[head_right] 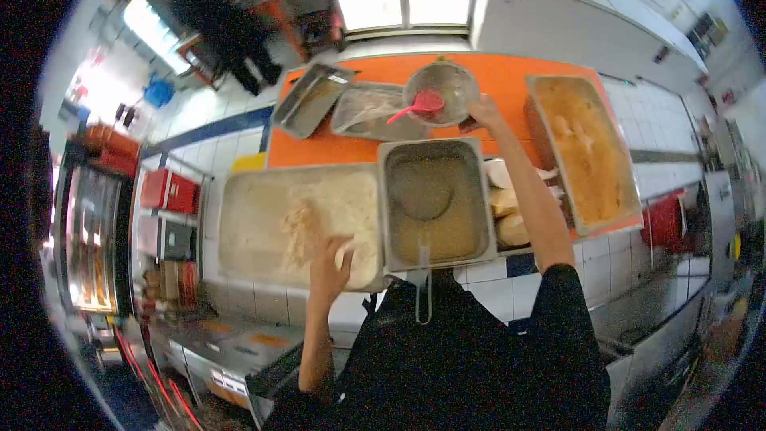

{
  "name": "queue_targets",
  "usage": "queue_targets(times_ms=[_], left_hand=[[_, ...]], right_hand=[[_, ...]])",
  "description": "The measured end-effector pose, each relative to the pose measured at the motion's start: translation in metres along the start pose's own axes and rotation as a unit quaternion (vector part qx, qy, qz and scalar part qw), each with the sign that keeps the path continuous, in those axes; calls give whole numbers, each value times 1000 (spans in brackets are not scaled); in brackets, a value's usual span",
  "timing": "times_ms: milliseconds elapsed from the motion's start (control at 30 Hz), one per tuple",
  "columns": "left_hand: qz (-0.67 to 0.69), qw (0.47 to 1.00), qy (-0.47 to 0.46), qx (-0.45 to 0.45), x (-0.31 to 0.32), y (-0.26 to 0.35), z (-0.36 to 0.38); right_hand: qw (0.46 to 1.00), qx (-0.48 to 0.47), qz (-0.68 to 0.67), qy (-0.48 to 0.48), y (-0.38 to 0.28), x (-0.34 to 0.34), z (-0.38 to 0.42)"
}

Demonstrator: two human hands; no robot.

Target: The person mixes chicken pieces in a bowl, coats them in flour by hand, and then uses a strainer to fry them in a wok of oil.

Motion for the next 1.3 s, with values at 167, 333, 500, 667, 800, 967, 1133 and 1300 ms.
queue_targets(times_ms=[167,333,500,667,800,967,1133,1300], left_hand=[[33,993,-71,-85,45,-1,67],[26,981,-45,-187,53,10,75],[18,983,-32,-181,62,47,40],[31,991,-31,-129,79,71,7],[46,994,-43,-88,94,84,-10],[39,994,-77,-66,110,114,-26],[52,995,-82,-20,121,128,-32],[51,995,-74,-41,118,123,-25]], right_hand=[[995,79,-32,57,96,-79,-75],[981,181,-10,73,159,-96,-103],[979,204,-12,-9,216,-88,-115],[914,40,402,21,101,-114,-31],[891,-245,378,-48,11,-86,99],[829,-339,436,-90,21,-69,161],[809,-397,429,-67,28,-67,170],[848,-377,372,-4,21,-86,182]])
Point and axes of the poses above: each hand's wrist, its own z-axis away from the middle knuckle, its own x-axis out of the palm, y = z × x, the point moved 10 cm from there along -z, towards the middle knuckle
